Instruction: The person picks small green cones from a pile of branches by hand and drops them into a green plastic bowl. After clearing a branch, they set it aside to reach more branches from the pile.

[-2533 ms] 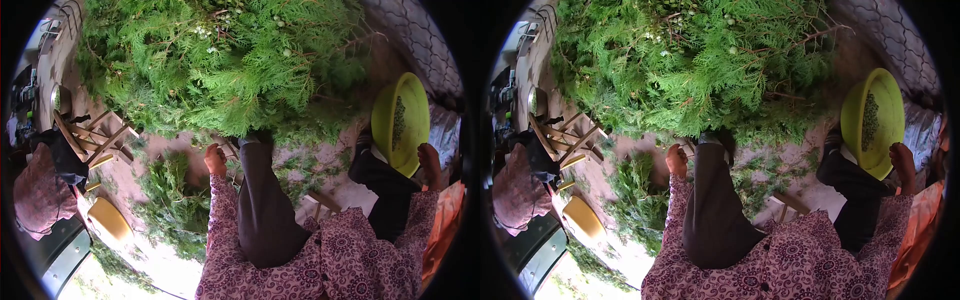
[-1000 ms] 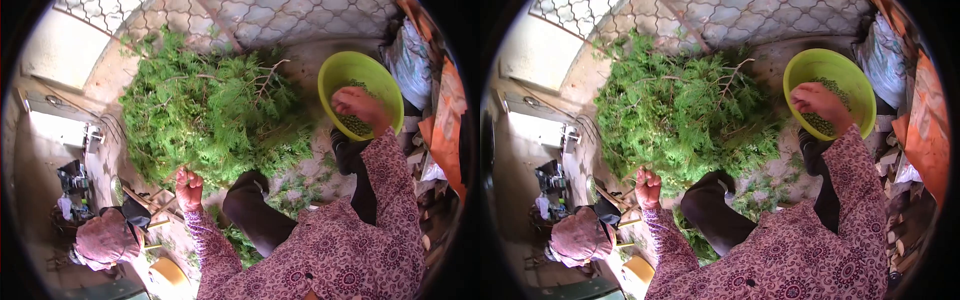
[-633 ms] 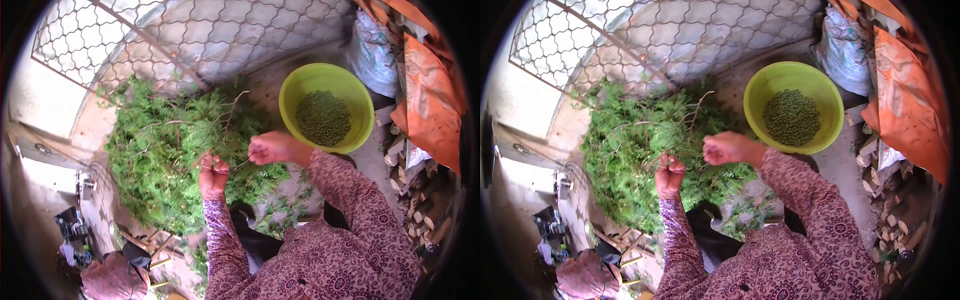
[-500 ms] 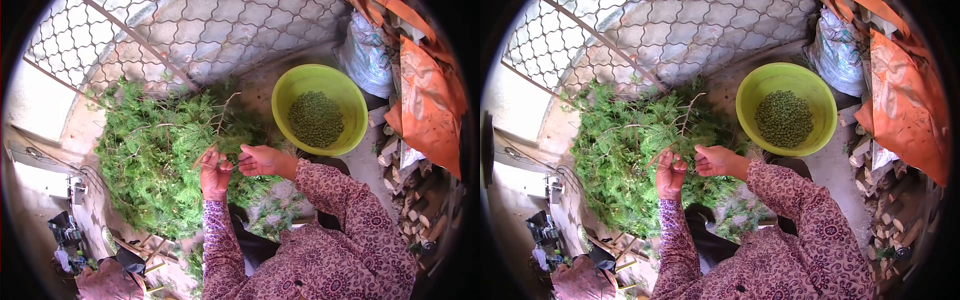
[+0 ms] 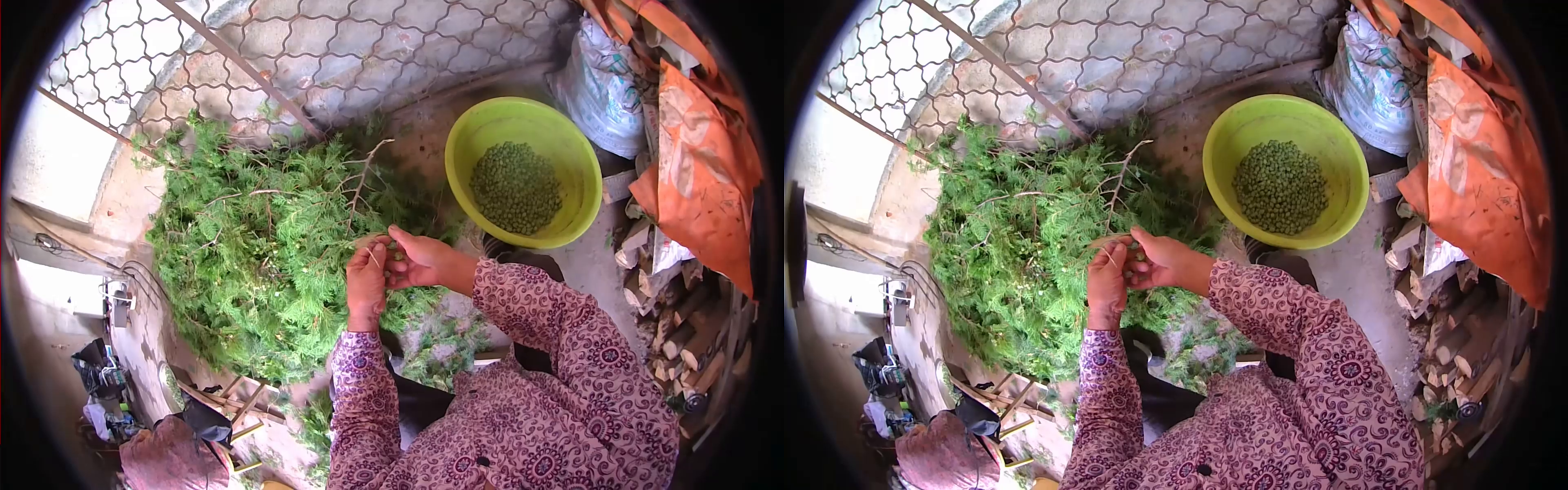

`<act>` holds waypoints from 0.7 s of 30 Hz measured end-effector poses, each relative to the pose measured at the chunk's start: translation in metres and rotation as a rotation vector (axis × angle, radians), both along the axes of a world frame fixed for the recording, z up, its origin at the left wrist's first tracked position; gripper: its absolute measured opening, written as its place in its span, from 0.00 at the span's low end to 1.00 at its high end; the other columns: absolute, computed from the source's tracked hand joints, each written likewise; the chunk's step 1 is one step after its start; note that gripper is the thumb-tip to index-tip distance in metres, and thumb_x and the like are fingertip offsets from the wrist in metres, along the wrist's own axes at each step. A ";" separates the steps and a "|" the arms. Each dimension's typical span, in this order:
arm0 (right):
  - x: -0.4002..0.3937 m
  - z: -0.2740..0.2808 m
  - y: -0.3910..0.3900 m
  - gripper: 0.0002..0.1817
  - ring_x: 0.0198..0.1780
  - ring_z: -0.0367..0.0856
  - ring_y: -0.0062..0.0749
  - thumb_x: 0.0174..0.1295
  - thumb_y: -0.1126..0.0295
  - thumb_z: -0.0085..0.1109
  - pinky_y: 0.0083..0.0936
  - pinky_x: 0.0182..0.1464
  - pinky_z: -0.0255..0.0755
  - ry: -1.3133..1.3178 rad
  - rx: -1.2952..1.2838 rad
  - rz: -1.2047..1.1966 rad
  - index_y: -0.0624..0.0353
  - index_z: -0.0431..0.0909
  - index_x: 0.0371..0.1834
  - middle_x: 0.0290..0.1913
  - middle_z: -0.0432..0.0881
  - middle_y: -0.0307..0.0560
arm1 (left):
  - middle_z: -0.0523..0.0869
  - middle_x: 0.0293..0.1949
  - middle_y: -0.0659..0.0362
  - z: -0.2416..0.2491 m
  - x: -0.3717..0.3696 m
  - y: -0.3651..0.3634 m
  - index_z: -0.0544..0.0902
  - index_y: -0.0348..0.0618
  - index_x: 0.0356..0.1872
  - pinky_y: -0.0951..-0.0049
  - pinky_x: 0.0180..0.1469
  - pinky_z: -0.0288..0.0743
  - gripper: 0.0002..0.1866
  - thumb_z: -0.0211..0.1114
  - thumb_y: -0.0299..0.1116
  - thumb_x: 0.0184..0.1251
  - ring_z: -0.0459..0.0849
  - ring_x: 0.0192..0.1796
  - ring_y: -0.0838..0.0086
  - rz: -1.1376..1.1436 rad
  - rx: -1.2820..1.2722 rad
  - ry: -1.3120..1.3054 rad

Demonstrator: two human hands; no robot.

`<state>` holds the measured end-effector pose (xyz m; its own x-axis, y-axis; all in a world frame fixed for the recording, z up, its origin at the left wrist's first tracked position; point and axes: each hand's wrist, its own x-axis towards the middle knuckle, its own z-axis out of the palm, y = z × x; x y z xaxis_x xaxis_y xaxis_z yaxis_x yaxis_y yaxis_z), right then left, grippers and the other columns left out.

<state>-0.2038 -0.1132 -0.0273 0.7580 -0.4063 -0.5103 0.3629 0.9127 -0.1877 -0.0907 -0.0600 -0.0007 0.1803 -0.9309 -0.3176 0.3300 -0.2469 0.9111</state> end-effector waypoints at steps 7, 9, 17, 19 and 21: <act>-0.012 0.003 -0.002 0.23 0.27 0.67 0.34 0.64 0.49 0.40 0.51 0.50 0.68 -0.001 -0.056 0.002 0.60 0.69 0.40 0.25 0.66 0.42 | 0.83 0.35 0.54 -0.001 -0.002 -0.005 0.73 0.38 0.47 0.83 0.24 0.70 0.12 0.51 0.33 0.66 0.81 0.26 0.77 -0.090 -0.026 -0.048; -0.012 -0.004 -0.007 0.24 0.31 0.70 0.37 0.64 0.48 0.39 0.50 0.52 0.68 -0.022 0.004 0.023 0.61 0.70 0.40 0.26 0.68 0.44 | 0.83 0.37 0.53 0.006 -0.005 -0.005 0.73 0.38 0.48 0.81 0.28 0.72 0.13 0.51 0.34 0.66 0.82 0.30 0.75 -0.091 -0.023 0.029; -0.020 0.009 -0.008 0.22 0.39 0.74 0.37 0.64 0.47 0.38 0.43 0.48 0.71 0.110 -0.071 0.032 0.55 0.70 0.40 0.34 0.75 0.45 | 0.81 0.42 0.50 0.011 -0.010 -0.002 0.70 0.36 0.50 0.68 0.47 0.74 0.16 0.51 0.36 0.67 0.80 0.45 0.67 -0.227 -0.078 0.190; -0.021 0.003 -0.009 0.22 0.40 0.74 0.37 0.64 0.47 0.38 0.42 0.48 0.72 0.102 -0.083 0.029 0.54 0.70 0.40 0.34 0.74 0.44 | 0.81 0.42 0.50 0.014 -0.008 -0.003 0.70 0.36 0.51 0.69 0.47 0.73 0.16 0.52 0.36 0.67 0.79 0.46 0.67 -0.223 -0.096 0.227; -0.022 0.000 -0.010 0.24 0.46 0.72 0.43 0.62 0.48 0.43 0.46 0.51 0.69 0.128 -0.109 -0.025 0.62 0.70 0.42 0.42 0.72 0.50 | 0.81 0.42 0.50 0.017 -0.007 -0.003 0.69 0.35 0.51 0.70 0.46 0.73 0.17 0.52 0.36 0.66 0.79 0.47 0.67 -0.216 -0.114 0.263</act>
<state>-0.2255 -0.1233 -0.0277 0.6785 -0.4822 -0.5541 0.3519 0.8755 -0.3310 -0.0975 -0.0630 0.0164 -0.0990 -0.9706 -0.2192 0.5084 -0.2387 0.8274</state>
